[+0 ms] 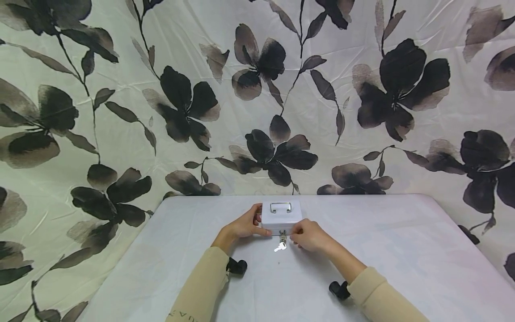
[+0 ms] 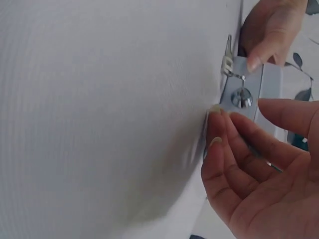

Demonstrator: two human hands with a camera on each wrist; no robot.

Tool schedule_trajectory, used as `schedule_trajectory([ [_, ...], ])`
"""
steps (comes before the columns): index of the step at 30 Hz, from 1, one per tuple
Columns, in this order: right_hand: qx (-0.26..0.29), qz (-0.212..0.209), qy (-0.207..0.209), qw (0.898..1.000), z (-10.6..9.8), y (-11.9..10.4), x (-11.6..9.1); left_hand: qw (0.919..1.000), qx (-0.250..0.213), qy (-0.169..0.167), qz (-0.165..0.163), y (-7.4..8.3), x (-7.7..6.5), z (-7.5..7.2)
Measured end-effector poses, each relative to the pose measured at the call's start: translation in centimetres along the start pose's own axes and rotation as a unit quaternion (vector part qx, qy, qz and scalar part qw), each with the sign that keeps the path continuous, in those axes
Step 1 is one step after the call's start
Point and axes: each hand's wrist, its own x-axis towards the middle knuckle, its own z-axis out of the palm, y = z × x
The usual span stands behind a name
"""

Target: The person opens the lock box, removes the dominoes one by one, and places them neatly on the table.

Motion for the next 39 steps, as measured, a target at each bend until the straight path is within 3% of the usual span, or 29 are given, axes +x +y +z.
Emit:
schedule_trajectory([
  [7, -0.020, -0.035, 0.001, 0.999, -2.0, 0.0, -0.4, 1.0000, 0.001, -0.002, 0.008, 0.0, 0.0, 0.2],
  [16, -0.052, -0.043, 0.022, 0.997, -4.1, 0.2, -0.4, 0.9999, 0.012, -0.001, 0.004, 0.2, -0.2, 0.1],
  [27, -0.053, -0.087, 0.063, 0.993, -5.0, 1.3, 1.0, 0.9999, 0.012, -0.006, 0.000, 0.5, -0.2, 0.0],
  [39, -0.001, -0.057, 0.030, 0.998, -4.8, 2.9, 3.0, 0.9999, 0.013, -0.003, -0.004, 0.2, -0.1, 0.0],
])
